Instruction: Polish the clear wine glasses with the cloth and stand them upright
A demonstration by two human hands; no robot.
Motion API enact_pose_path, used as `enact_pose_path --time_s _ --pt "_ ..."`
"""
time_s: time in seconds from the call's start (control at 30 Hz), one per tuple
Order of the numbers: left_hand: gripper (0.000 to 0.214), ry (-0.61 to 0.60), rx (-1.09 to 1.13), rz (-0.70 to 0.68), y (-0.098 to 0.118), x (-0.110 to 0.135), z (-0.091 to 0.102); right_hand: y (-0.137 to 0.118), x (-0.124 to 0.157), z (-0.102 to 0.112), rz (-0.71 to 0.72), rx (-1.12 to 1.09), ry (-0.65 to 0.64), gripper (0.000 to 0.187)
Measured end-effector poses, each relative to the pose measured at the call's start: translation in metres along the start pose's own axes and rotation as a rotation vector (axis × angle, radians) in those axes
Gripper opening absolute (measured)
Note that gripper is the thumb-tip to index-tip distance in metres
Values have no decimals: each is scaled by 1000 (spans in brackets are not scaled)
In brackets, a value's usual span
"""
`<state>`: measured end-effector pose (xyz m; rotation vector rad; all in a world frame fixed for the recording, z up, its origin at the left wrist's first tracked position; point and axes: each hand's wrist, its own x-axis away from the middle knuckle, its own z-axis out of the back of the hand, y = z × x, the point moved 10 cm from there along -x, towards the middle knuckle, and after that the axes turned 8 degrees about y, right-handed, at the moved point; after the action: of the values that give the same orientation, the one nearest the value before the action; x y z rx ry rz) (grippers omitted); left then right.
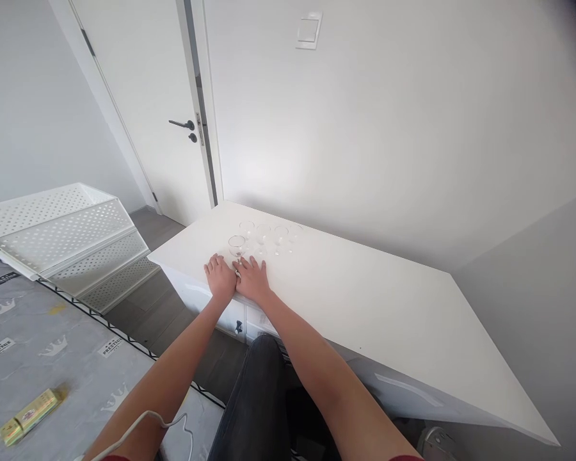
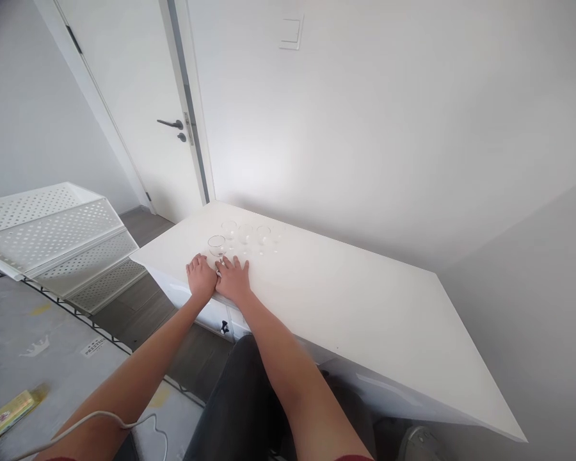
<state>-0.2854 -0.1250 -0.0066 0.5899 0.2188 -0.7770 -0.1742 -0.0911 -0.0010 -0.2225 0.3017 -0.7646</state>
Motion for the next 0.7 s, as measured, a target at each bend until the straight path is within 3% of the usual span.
enact_pose_path --time_s 0.17,0.27,0.37,0.47,0.53,0.57,0.63,0.7 --pt "49 16 2 -15 -1 1 1 1 8 1 18 13 16 56" --pt "50 30 8 -21 2 1 2 19 29 9 24 7 58 57" --pt "50 41 96 -1 7 1 8 62 55 21 -17 0 72 57" --pt "42 121 298 -26 -2 11 34 120 81 38 -107 33 95 52" --pt "32 224 383 -77 -35 31 63 154 94 50 -159 53 149 51" --pt "28 265 380 -97 -63 47 78 166 99 55 -170 50 190 50" --pt "22 272 294 -103 -138 93 103 176 104 60 -128 25 263 49" --pt "21 168 145 -36 -227 156 122 181 104 60 -102 24 304 47"
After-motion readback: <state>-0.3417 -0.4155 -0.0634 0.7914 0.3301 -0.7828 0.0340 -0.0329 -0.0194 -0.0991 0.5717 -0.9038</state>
